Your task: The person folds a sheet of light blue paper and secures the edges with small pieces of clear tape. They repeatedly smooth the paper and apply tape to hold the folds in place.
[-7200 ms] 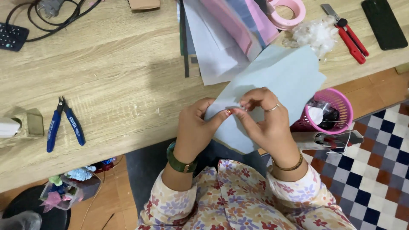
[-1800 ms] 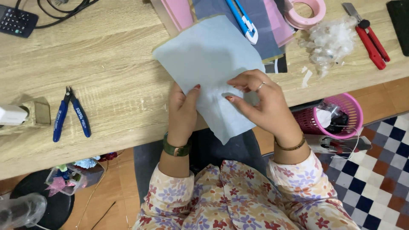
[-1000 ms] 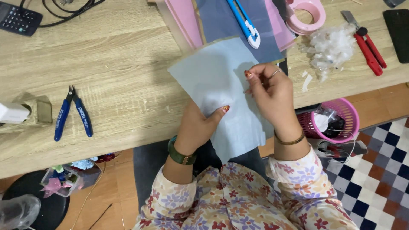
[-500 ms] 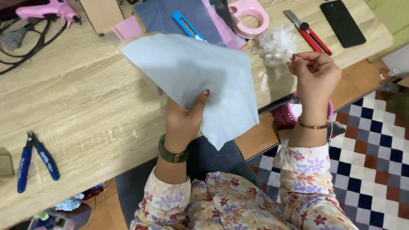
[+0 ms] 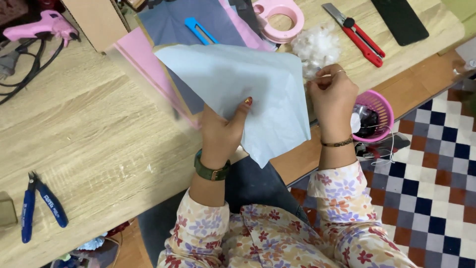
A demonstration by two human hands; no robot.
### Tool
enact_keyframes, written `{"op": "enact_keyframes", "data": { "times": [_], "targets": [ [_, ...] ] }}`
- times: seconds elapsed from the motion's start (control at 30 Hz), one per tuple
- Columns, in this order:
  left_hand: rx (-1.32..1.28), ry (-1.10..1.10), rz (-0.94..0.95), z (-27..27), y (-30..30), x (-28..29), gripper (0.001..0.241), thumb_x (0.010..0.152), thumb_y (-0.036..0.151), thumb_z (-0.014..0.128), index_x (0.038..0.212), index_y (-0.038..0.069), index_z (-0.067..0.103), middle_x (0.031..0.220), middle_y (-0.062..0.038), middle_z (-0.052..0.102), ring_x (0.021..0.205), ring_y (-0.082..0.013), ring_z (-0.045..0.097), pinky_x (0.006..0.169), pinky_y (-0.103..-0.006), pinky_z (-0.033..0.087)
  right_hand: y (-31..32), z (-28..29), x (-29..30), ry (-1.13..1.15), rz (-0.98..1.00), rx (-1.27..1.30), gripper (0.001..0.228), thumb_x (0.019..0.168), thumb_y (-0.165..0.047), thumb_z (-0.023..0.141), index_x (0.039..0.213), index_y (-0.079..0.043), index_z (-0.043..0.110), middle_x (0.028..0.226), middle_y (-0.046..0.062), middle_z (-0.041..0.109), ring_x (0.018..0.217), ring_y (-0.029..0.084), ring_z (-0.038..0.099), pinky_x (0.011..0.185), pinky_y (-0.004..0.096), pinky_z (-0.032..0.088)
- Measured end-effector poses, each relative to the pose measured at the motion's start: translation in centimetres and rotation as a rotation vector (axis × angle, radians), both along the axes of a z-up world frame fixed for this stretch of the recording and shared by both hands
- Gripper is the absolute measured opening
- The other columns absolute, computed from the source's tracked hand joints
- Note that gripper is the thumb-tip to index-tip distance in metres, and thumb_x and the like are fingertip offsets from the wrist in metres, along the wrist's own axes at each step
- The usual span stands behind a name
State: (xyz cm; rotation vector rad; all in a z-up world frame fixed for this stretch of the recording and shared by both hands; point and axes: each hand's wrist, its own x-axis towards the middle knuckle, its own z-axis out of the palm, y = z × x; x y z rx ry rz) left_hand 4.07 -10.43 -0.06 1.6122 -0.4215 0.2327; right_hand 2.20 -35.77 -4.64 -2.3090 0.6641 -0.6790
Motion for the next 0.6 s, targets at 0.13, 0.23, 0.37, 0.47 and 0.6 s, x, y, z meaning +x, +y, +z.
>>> {"op": "enact_keyframes", "data": {
  "times": [0.13, 0.23, 0.37, 0.47, 0.6],
  "targets": [
    [-0.012, -0.012, 0.017, 0.8, 1.0, 0.0, 0.043, 0.093, 0.016, 0.075, 0.125, -0.003, 0.054, 0.092, -0.012, 0.062, 0.097, -0.0240, 0.065, 0.085, -0.0445, 0.054, 0.9, 0.6, -0.4, 0.060, 0.065, -0.139, 0.012, 0.090, 0.000, 0.067, 0.103, -0.001, 0.068, 0.085, 0.019, 0.076, 0.081, 0.039, 0.075, 0.069, 0.045, 0.060],
    [0.000, -0.018, 0.027, 0.8, 1.6, 0.0, 0.045, 0.093, 0.017, 0.075, 0.126, -0.003, 0.052, 0.092, -0.013, 0.063, 0.096, -0.0253, 0.066, 0.085, -0.0459, 0.054, 2.1, 1.9, -1.5, 0.101, 0.133, -0.207, 0.015, 0.097, 0.001, 0.061, 0.107, 0.003, 0.072, 0.086, 0.027, 0.074, 0.083, 0.046, 0.073, 0.071, 0.051, 0.059],
    [-0.082, 0.113, 0.001, 0.2, 2.4, -0.3, 0.058, 0.092, 0.016, 0.078, 0.138, -0.001, 0.046, 0.108, -0.013, 0.059, 0.107, -0.0253, 0.060, 0.095, -0.0474, 0.050, 1.8, 3.6, -2.9, -0.038, 0.161, -0.063, 0.025, 0.092, 0.001, 0.077, 0.117, 0.003, 0.072, 0.095, 0.026, 0.073, 0.087, 0.040, 0.074, 0.074, 0.043, 0.061],
    [-0.117, 0.131, 0.032, 0.8, 3.4, -0.8, 0.062, 0.091, 0.017, 0.079, 0.141, 0.001, 0.046, 0.111, -0.011, 0.060, 0.109, -0.0216, 0.060, 0.097, -0.0448, 0.050, 1.6, 4.8, -3.8, -0.145, 0.105, -0.068, 0.026, 0.093, -0.002, 0.086, 0.116, -0.005, 0.075, 0.089, 0.014, 0.074, 0.077, 0.024, 0.072, 0.068, 0.032, 0.059],
    [-0.200, 0.131, -0.020, -0.1, 5.0, -1.1, 0.063, 0.089, 0.016, 0.076, 0.142, 0.006, 0.044, 0.130, -0.010, 0.061, 0.123, -0.0248, 0.062, 0.106, -0.0373, 0.057, 7.1, 9.2, -5.4, -0.346, 0.366, 0.143, 0.008, 0.108, 0.007, 0.072, 0.116, 0.006, 0.070, 0.101, 0.018, 0.073, 0.094, 0.020, 0.073, 0.086, 0.031, 0.068]
  ]
}}
